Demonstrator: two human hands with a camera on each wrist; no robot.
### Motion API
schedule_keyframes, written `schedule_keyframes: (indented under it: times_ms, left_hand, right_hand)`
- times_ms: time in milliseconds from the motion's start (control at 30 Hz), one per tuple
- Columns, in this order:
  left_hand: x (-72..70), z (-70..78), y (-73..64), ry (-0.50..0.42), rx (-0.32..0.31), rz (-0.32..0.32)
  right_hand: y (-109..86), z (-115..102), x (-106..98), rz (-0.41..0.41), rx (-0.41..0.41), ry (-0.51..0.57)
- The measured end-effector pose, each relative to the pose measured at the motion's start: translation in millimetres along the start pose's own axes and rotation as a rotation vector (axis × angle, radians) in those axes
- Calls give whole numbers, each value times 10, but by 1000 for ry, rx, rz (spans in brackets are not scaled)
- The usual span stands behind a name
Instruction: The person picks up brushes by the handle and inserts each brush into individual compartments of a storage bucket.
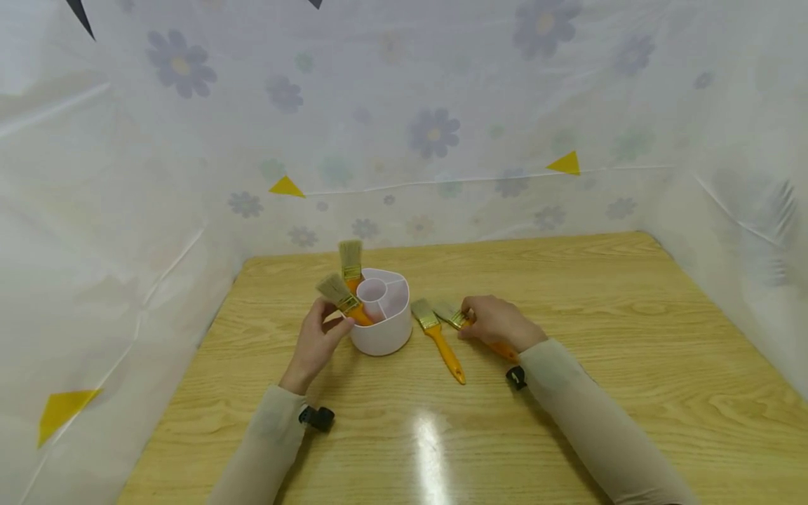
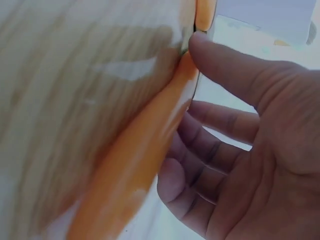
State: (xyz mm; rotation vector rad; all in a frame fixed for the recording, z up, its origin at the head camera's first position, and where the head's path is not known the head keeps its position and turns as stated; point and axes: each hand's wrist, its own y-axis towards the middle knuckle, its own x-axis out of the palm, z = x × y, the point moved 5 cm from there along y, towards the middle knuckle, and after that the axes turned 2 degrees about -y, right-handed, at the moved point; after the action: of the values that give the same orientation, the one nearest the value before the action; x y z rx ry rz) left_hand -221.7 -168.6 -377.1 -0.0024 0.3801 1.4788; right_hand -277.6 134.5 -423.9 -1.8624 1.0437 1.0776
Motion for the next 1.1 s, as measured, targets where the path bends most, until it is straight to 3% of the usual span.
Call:
schedule_keyframes:
  times_ms: [433, 800, 1100]
  left_hand:
    - [1, 1, -10, -5, 1, -7]
    - [3, 11, -11, -10, 11, -2]
    - [12, 13, -5, -12, 9, -6]
  right_hand:
    - [32, 68, 46, -8, -55, 24]
    - [8, 94, 25, -36, -37, 106]
    - [-11, 137, -55, 7, -21, 168]
